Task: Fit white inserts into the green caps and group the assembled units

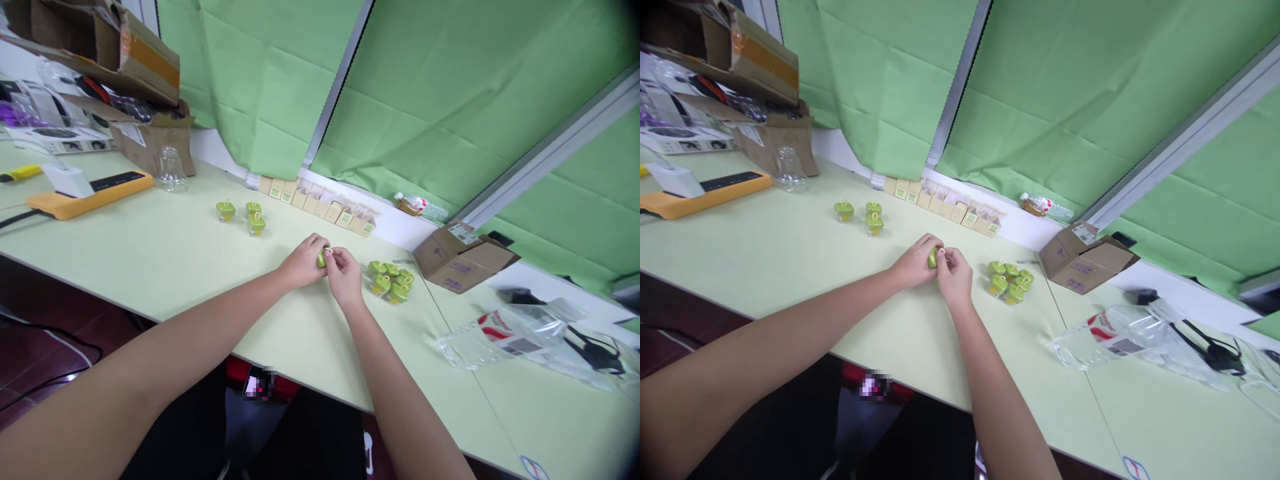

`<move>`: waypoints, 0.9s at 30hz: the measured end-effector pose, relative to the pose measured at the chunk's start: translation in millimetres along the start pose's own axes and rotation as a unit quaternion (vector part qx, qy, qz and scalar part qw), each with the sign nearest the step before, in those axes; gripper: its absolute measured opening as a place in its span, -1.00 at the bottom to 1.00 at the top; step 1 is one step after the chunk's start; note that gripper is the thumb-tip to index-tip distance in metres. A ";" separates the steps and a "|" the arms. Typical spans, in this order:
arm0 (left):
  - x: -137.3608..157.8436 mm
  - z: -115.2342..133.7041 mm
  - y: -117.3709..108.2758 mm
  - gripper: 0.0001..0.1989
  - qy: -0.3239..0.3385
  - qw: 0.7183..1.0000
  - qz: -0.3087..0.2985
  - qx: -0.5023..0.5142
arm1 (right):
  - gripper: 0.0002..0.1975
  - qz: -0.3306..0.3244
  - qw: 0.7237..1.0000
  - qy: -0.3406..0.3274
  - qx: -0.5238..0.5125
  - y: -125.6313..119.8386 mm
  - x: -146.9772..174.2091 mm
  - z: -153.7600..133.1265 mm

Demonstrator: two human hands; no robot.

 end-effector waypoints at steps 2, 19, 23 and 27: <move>0.0 1.1 -0.3 -0.78 0.013 1.000 -0.009 0.002 | -0.72 -0.009 1.000 -0.008 0.016 0.4 0.1 0.1; 5.1 -4.5 8.2 -0.70 -0.096 0.989 -0.098 0.048 | -0.61 -0.026 0.988 0.125 -0.082 5.2 1.0 13.4; 3.6 -2.2 6.7 -0.78 -0.158 0.976 -0.141 0.053 | -0.62 -0.075 0.971 0.184 -0.135 3.0 3.1 13.2; 9.9 3.4 -9.1 -0.77 -0.151 0.971 -0.182 -0.032 | -0.68 -0.101 0.966 0.191 -0.141 0.9 2.7 14.0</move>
Point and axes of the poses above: each hand's wrist, its own x-axis away from the middle knuckle, its own y-axis out of the palm, z = x × y, the point moved 3 cm from there along -x, towards the middle knuckle, and after that the axes turned 4 degrees about x, right-handed, at the moved point
